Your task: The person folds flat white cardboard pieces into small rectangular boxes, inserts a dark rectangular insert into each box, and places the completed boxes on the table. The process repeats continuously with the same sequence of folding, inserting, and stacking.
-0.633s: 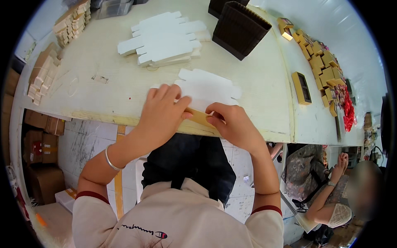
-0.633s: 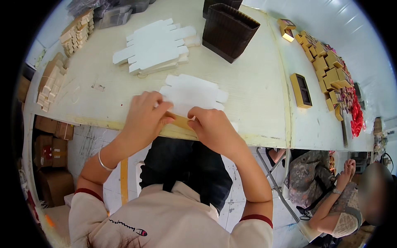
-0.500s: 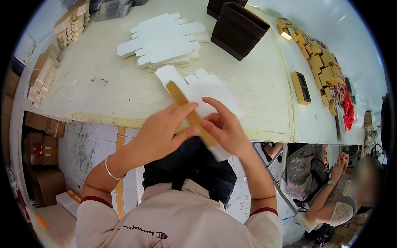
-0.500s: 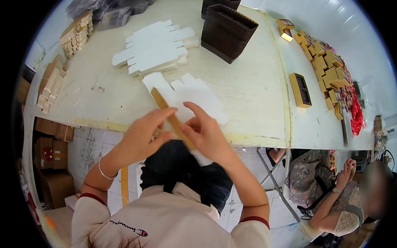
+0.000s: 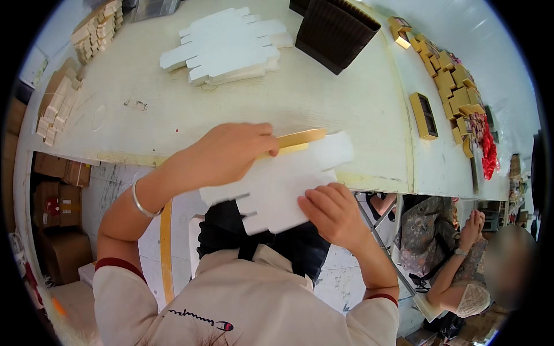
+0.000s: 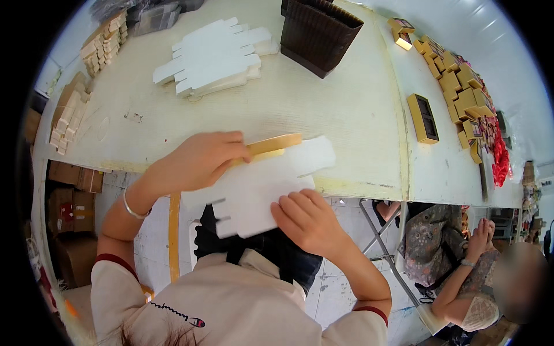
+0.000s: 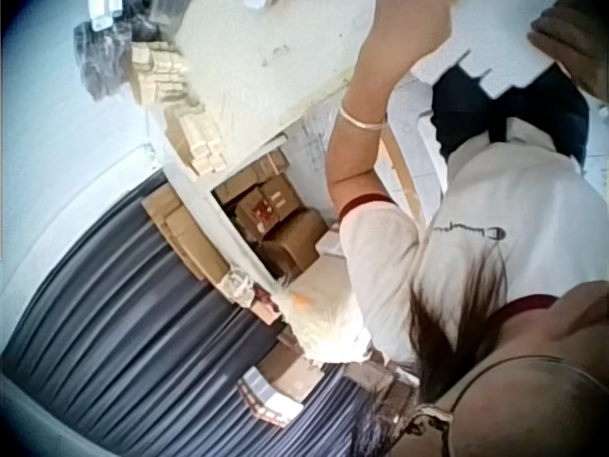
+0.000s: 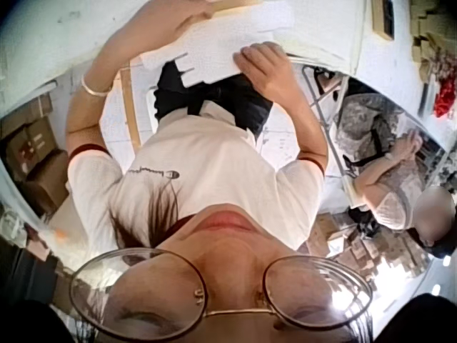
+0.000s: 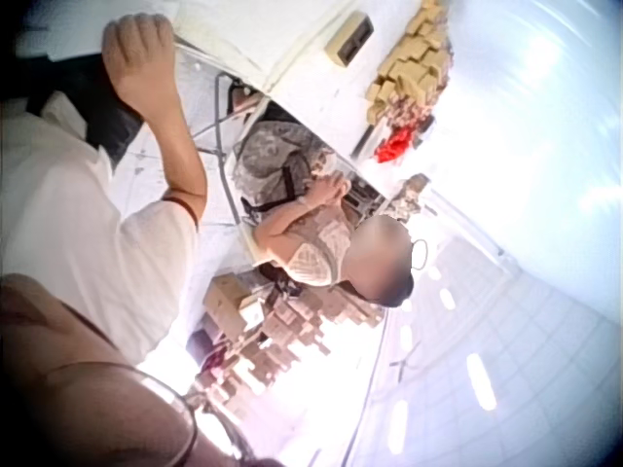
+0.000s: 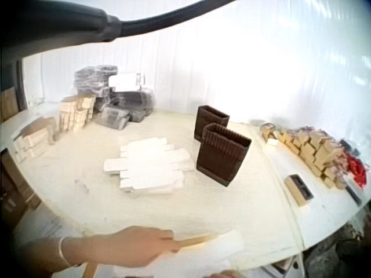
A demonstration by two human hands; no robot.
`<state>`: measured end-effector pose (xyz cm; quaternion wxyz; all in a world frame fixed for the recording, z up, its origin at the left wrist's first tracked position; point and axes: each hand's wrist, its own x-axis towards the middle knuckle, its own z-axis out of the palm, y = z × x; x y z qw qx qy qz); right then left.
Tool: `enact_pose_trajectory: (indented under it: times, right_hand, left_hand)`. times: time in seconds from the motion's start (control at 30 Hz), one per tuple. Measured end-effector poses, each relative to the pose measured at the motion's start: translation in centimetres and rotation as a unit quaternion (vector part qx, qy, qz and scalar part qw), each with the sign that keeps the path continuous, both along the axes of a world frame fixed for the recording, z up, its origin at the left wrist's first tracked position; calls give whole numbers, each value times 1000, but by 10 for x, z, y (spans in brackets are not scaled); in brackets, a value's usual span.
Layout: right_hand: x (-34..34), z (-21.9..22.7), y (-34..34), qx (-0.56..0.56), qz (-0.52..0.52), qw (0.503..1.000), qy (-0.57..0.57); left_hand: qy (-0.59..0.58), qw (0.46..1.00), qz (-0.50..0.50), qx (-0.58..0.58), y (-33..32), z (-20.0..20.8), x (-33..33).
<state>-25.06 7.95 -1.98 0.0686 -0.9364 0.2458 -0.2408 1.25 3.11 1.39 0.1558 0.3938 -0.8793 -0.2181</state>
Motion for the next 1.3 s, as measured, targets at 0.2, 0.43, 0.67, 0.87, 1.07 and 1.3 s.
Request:
enact_pose_trajectory:
  times: [0.2,0.43,0.67,0.87,1.07,1.3]
  right_hand:
    - [37,17,-27,58,-124,990,-20]
    - [35,-13,-18,-135,-46,990,-1]
    - [44,12,-40,123,-60,990,31]
    - [44,18,-60,212,-37,976,-25]
    - [18,28,-70,-156,-116,975,104]
    - [19,14,-46,117,15,993,17]
  left_hand:
    - [-54,995,-31,-74,-22,-4,-3]
    - [-38,998,-28,-48,-25,-7,-2]
    - [-57,997,-36,-26,-23,-1,-2]
    - [-71,997,-9,-21,-9,3,0]
    - [-79,994,-22,73,12,18,-5]
    - [-101,994,-38,29,28,1,-10]
